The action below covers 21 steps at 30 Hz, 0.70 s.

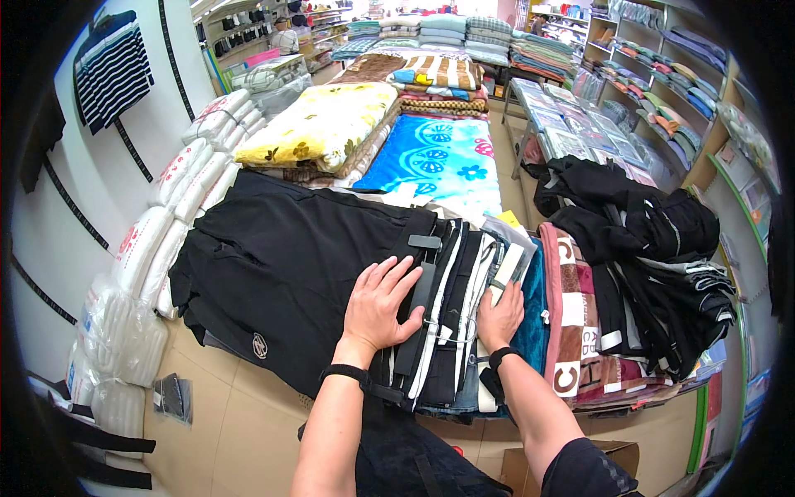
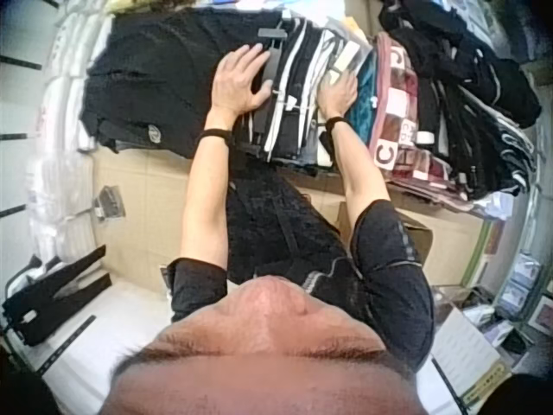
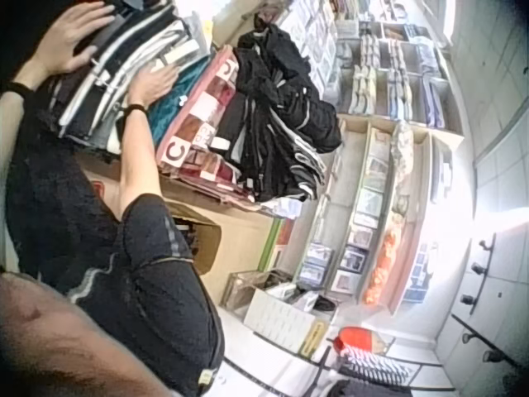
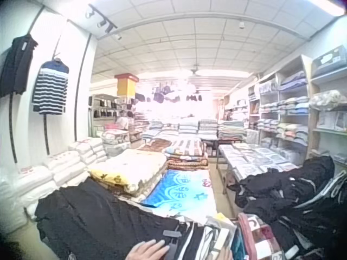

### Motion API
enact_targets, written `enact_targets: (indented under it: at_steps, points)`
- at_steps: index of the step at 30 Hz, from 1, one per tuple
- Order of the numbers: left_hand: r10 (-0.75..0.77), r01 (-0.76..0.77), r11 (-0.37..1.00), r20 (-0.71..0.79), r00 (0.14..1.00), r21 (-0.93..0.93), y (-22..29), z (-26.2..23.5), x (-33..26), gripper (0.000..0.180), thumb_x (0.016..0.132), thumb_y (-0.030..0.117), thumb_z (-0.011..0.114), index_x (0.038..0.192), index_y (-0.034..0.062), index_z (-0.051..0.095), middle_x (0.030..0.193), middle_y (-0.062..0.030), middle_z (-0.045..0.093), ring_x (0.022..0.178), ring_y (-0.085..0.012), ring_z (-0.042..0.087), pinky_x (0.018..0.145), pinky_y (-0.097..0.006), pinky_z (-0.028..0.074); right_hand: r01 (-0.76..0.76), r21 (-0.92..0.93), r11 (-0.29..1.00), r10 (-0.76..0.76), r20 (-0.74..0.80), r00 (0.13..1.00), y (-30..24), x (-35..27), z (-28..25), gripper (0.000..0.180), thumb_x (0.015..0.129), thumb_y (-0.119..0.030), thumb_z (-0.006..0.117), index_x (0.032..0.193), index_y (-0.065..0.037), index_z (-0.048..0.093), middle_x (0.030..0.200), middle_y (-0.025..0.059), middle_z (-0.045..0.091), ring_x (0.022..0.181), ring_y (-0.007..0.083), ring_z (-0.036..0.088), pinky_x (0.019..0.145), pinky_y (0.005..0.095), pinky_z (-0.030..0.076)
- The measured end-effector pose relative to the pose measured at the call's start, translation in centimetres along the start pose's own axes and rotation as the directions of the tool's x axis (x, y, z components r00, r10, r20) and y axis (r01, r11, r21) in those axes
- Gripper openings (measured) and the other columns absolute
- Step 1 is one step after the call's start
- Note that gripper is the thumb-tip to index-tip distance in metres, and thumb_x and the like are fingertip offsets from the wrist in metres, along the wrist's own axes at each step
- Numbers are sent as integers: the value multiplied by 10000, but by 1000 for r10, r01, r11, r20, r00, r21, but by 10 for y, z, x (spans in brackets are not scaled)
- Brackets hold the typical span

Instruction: The recorder organizes a stack of garments on a table and سپس hangs an item on a clothing rack.

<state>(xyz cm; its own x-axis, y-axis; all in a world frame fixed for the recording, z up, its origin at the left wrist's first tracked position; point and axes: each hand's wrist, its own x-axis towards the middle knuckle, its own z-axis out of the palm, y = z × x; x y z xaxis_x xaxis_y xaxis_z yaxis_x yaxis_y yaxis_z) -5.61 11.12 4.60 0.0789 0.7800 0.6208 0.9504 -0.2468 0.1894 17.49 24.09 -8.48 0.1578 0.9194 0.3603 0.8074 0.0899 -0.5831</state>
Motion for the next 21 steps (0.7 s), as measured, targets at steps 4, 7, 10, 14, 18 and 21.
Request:
enact_targets:
  at_steps: [4, 7, 10, 14, 18, 21]
  points:
    - [-2, 2, 1000, 6, 1000, -1, 0, -1, 0, 627, 847, 363, 727, 1421, 121, 657, 1525, -118, 601, 1406, -357, 541, 1210, -512, 394, -2, 5, 1000, 2, 6, 1000, -1, 0, -2, 680, 1006, -390, 623, 1527, 29, 501, 1624, 250, 465, 1532, 415, 382, 1274, 497, 261]
    - [0, 0, 1000, 4, 1000, -2, 0, 0, 0, 627, 845, 362, 728, 1420, 120, 657, 1528, -118, 599, 1407, -357, 540, 1210, -512, 395, -5, 7, 1000, 5, 13, 1000, -2, 0, -3, 679, 1006, -388, 624, 1526, 31, 503, 1624, 251, 465, 1533, 415, 380, 1274, 495, 261]
    - [-4, 4, 1000, 9, 1000, -1, 0, 0, 0, 627, 844, 360, 728, 1418, 118, 658, 1524, -119, 602, 1403, -358, 542, 1210, -512, 394, -7, 10, 1000, 7, 14, 1000, -3, -1, -4, 678, 1005, -387, 625, 1525, 32, 504, 1624, 251, 465, 1534, 414, 380, 1273, 495, 262]
    - [-5, 5, 1000, 7, 1000, 16, 1, 0, 0, 611, 854, 382, 725, 1410, 137, 662, 1520, -101, 606, 1414, -328, 538, 1208, -508, 396, -5, 9, 1000, 5, 2, 1000, -1, 0, -2, 676, 1005, -385, 626, 1522, 34, 507, 1624, 252, 465, 1533, 414, 381, 1271, 496, 264]
    - [-6, 6, 1000, 9, 1000, 17, 1, 1, 1, 613, 856, 383, 724, 1414, 138, 660, 1519, -99, 605, 1416, -324, 537, 1212, -504, 392, -4, 8, 1000, 4, 2, 1000, 0, 0, -2, 677, 1004, -383, 627, 1523, 34, 504, 1625, 253, 463, 1533, 414, 381, 1268, 498, 266]
    - [-10, 10, 1000, 11, 1000, 25, 1, -2, -1, 613, 857, 383, 724, 1415, 138, 660, 1519, -98, 606, 1417, -322, 537, 1213, -504, 390, -7, 14, 1000, 7, 11, 1000, -4, -1, -1, 679, 1003, -382, 627, 1525, 33, 502, 1624, 254, 464, 1535, 414, 380, 1268, 499, 266]
